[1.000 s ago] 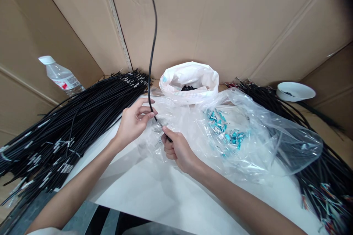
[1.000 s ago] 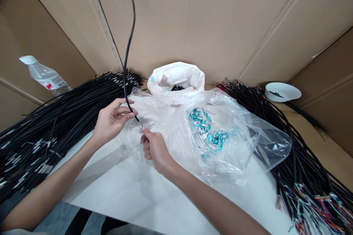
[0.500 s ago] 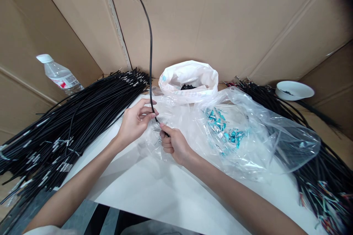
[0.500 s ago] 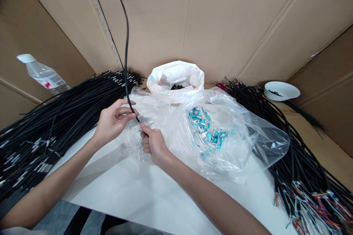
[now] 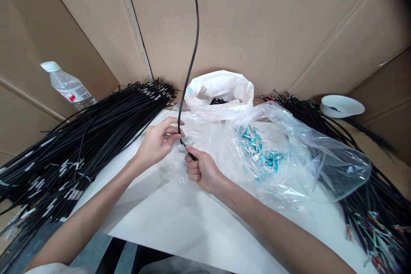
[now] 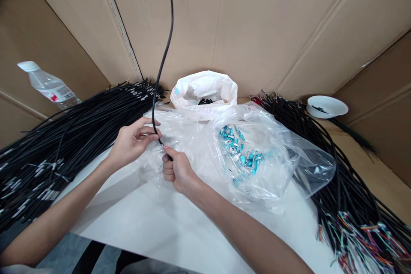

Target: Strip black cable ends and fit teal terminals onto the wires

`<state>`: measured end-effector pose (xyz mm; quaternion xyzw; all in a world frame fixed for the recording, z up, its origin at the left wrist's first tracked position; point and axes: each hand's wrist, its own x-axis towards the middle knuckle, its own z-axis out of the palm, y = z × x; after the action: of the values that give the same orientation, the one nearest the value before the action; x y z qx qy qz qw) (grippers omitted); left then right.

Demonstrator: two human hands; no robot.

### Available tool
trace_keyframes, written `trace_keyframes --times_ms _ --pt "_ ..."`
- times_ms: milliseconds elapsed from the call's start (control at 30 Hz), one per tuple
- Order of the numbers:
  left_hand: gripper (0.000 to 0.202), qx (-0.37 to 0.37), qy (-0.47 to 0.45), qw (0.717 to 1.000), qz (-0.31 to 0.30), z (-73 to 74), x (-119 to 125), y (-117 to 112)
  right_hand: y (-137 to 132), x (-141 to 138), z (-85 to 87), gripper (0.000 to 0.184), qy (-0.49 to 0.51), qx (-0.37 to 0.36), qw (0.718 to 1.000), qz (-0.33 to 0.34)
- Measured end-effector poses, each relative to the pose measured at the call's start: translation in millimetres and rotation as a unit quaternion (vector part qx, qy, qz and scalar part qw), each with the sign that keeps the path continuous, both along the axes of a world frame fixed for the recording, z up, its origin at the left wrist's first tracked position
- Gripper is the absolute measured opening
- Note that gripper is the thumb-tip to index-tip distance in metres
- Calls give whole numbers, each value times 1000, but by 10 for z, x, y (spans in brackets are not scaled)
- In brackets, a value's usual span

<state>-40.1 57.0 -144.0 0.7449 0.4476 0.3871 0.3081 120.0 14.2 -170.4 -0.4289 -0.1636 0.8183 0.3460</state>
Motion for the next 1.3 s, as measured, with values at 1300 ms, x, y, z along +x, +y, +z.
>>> trace_keyframes --times_ms 1300 --pt "30 -2 -12 1000 17 -12 37 -9 -6 -25 9 50 3 3 1000 0"
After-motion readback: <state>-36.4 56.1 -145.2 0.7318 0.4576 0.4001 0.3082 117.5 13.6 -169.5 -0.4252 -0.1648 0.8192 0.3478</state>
